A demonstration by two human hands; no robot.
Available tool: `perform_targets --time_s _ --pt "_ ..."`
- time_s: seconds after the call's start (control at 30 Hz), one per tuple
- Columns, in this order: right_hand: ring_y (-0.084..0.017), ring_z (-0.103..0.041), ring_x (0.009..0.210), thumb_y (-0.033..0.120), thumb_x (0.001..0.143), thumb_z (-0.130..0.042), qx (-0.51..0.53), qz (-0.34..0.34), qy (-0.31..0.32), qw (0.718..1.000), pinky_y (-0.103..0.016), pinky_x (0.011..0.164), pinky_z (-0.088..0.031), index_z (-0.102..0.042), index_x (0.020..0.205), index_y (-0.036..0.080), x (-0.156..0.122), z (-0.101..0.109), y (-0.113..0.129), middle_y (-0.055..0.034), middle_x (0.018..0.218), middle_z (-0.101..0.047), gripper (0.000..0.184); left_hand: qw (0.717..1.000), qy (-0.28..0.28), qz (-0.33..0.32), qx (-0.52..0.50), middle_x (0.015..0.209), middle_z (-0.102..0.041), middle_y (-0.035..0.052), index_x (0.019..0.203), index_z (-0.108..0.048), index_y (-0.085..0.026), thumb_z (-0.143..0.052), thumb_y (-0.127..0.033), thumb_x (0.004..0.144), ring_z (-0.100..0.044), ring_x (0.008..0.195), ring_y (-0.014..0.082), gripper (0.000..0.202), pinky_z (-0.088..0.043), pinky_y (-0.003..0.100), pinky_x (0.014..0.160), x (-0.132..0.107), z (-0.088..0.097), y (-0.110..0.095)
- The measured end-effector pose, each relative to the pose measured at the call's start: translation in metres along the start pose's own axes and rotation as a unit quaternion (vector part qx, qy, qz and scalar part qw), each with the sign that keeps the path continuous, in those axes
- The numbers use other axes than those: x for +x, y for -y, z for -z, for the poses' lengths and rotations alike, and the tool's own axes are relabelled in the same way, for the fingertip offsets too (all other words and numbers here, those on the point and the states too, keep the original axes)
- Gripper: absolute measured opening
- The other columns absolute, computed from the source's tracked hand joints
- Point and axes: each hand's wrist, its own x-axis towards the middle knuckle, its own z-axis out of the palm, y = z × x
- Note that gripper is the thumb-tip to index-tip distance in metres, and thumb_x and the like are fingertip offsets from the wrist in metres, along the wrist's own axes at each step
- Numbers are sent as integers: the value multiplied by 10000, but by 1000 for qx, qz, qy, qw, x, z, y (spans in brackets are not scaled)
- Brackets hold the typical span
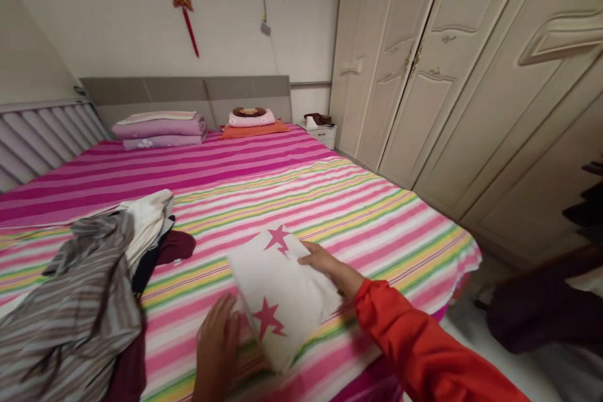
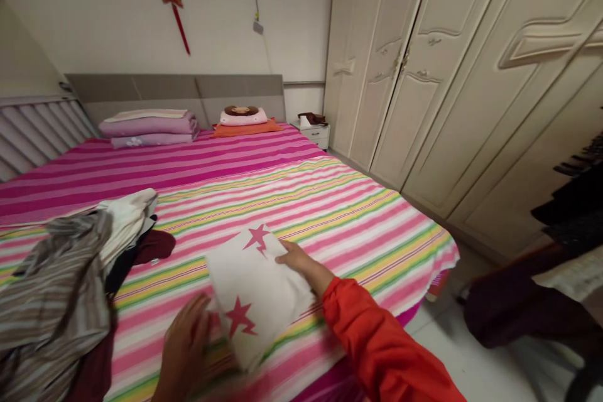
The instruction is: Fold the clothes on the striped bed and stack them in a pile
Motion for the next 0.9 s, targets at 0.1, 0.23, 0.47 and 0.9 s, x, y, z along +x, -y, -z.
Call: perform_targets --time_s 0.1,0.23,0.47,0.9 --pt "-280 -695 816 234 412 -818 -33 2 -40 999 -484 862 -517 -718 996 184 -2 66 27 -19 860 -757 595 997 7 29 70 1278 -638 143 1191 -607 -158 -357 -408 935 -568 1209 299 436 -464 518 987 11 -13 -2" --pt "-309 -697 879 223 458 -801 -84 4 -113 990 -497 898 -502 -723 999 177 -21 149 57 -66 939 -763 548 993 7 16 118 1281 -640 134 1224 -584 -171 -350 -400 924 -573 1204 295 444 -449 484 981 8 -20 -3" --pt "-346 -686 956 170 527 -707 -178 2 -249 952 -511 948 -476 -738 967 158 -54 242 89 -117 991 -755 442 991 6 14 135 1245 -660 116 1204 -570 -217 -344 -422 908 -602 1161 289 426 -468 463 940 8 -17 -2" --pt "-430 -484 1278 269 807 -563 -451 -42 -398 798 -618 1060 -310 -574 1317 47 -72 273 120 -286 1311 -575 557 989 17 19 145 1238 -665 123 1198 -595 -192 -348 -432 895 -601 1159 301 458 -475 465 926 9 -14 -5"
